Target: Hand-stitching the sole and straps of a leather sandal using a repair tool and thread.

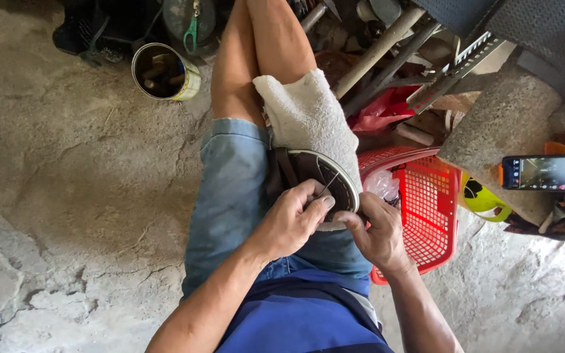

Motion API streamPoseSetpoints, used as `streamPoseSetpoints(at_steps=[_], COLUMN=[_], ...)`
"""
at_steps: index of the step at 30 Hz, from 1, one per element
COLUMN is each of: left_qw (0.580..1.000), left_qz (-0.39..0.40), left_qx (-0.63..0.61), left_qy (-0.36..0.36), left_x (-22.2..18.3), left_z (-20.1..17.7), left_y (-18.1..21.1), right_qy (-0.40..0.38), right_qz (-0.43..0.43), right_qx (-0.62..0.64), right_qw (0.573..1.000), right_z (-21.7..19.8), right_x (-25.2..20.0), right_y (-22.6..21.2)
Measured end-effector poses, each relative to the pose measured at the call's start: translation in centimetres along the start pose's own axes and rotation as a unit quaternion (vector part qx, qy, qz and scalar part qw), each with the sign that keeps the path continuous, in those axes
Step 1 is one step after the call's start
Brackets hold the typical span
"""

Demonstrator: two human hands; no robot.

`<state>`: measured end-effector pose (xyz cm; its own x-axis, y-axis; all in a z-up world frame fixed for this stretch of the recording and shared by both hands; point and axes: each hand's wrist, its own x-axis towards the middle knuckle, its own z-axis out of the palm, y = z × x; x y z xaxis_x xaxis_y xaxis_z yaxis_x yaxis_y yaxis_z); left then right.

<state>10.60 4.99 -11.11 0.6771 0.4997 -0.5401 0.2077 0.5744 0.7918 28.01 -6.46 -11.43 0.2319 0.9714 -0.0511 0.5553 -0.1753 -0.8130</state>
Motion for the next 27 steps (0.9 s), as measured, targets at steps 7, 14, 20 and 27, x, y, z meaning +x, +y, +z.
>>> streamPoseSetpoints(at_steps=[7, 14, 20, 27], left_qw=[0.983, 0.915, 0.887, 0.887], left_qz=[0.001, 0.178, 0.128, 0.113], left_qx=[0.173, 0.359, 0.437, 0.441], left_qy=[0.063, 0.052, 0.082, 0.075], left_x=[-2.2, -3.9, -3.0, -2.7], left_z=[-1.4, -2.6, -1.2, -1.0], left_y=[5.0, 5.4, 4.6, 4.2], right_qy=[-0.01, -0.076, -0.068, -0.081], right_qz=[0.131, 0.221, 0.25, 0.259], right_qx=[0.074, 0.137, 0.164, 0.16], right_qw=[0.988, 0.963, 0.952, 0.949], right_z=[-0.4, -0.5, -0.3, -0.4], right_x=[0.8, 2.9, 2.6, 2.7], right_y=[0.2, -0.8, 0.8, 1.0])
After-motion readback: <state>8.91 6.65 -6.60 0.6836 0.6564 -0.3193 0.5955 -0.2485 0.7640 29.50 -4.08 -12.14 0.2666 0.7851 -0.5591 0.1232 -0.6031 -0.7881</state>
